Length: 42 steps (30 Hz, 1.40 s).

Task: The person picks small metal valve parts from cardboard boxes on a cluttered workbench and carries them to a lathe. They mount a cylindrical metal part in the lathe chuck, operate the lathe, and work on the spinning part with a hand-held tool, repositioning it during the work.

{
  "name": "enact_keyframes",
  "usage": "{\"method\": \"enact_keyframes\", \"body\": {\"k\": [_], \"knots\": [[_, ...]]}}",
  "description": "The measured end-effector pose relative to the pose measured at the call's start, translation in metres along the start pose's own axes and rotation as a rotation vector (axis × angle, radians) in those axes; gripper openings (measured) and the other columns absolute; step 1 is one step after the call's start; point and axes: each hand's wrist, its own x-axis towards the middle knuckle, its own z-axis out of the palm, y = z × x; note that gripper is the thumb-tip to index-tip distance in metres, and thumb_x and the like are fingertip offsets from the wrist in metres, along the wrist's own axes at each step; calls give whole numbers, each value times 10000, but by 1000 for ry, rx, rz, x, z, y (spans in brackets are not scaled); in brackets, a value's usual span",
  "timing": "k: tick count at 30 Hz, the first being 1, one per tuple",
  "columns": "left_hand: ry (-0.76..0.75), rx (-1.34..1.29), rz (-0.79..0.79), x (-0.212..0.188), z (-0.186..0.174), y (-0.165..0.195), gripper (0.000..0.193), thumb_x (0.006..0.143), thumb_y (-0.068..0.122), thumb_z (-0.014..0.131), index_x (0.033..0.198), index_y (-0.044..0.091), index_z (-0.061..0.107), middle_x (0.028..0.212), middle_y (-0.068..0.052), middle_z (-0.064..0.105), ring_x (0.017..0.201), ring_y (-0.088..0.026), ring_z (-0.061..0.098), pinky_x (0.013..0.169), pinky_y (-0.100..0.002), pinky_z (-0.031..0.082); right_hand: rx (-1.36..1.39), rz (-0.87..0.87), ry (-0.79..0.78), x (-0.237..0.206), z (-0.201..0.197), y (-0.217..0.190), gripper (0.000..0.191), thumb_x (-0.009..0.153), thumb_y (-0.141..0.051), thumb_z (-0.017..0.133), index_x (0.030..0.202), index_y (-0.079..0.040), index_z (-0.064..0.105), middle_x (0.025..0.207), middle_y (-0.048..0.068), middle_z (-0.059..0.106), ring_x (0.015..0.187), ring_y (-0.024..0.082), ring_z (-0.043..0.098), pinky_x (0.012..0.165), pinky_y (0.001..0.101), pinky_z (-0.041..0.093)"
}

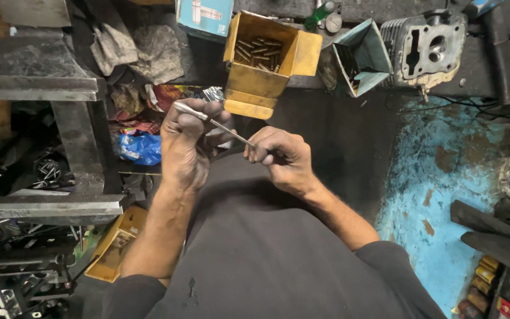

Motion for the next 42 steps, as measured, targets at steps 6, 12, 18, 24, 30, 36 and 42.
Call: {"method": "enact_keyframes", "body": {"k": [6,12,18,24,30,36,42], "knots": [[-78,62,-78,7,-2,4,368,944,326,773,1148,45,651,1043,-133,735,967,-270,752,771,-415,645,13,8,15,-3,-5,1,222,1047,-165,678,920,-2,599,890,99,661,872,233,681,791,357,595],[-184,146,-54,10,2,9,341,958,328,744,1098,29,658,1066,-125,734,1019,-263,749,857,-402,639,-38,-75,14,2,-10,0,71,984,-51,646,953,-8,599,897,106,656,881,247,679,786,355,586],[-290,139,-124,11,10,-7,299,1003,330,704,1056,46,626,1065,-119,711,1052,-243,709,952,-405,601,-186,-133,-20,5,-12,-2,261,852,211,522,995,3,589,918,103,654,906,246,676,853,373,591],[-320,335,81,9,28,-3,212,1104,249,612,1186,70,534,1051,-68,655,904,-132,588,861,-295,496,-7,76,-2,5,-10,-8,113,1029,96,568,1074,-7,574,1124,131,618,1027,209,651,922,341,564],[-608,738,634,15,65,14,408,1015,438,434,1236,98,384,959,-28,503,954,-152,410,1050,-380,308,76,121,2,27,-4,-29,338,1062,81,582,1216,-87,333,1290,139,574,1151,191,638,1006,330,567],[-675,1062,835,9,100,40,287,840,381,567,926,107,574,919,-36,537,989,-247,414,1119,-449,256,-408,-314,-28,53,-11,-53,438,857,201,595,1135,-57,376,1095,155,582,1059,262,595,915,388,524],[-927,397,869,-25,114,90,153,863,152,552,980,57,569,935,-97,567,910,-254,478,961,-399,355,-192,113,96,86,-46,22,274,992,182,494,1112,-64,503,1041,94,628,941,161,631,851,316,572]]}}
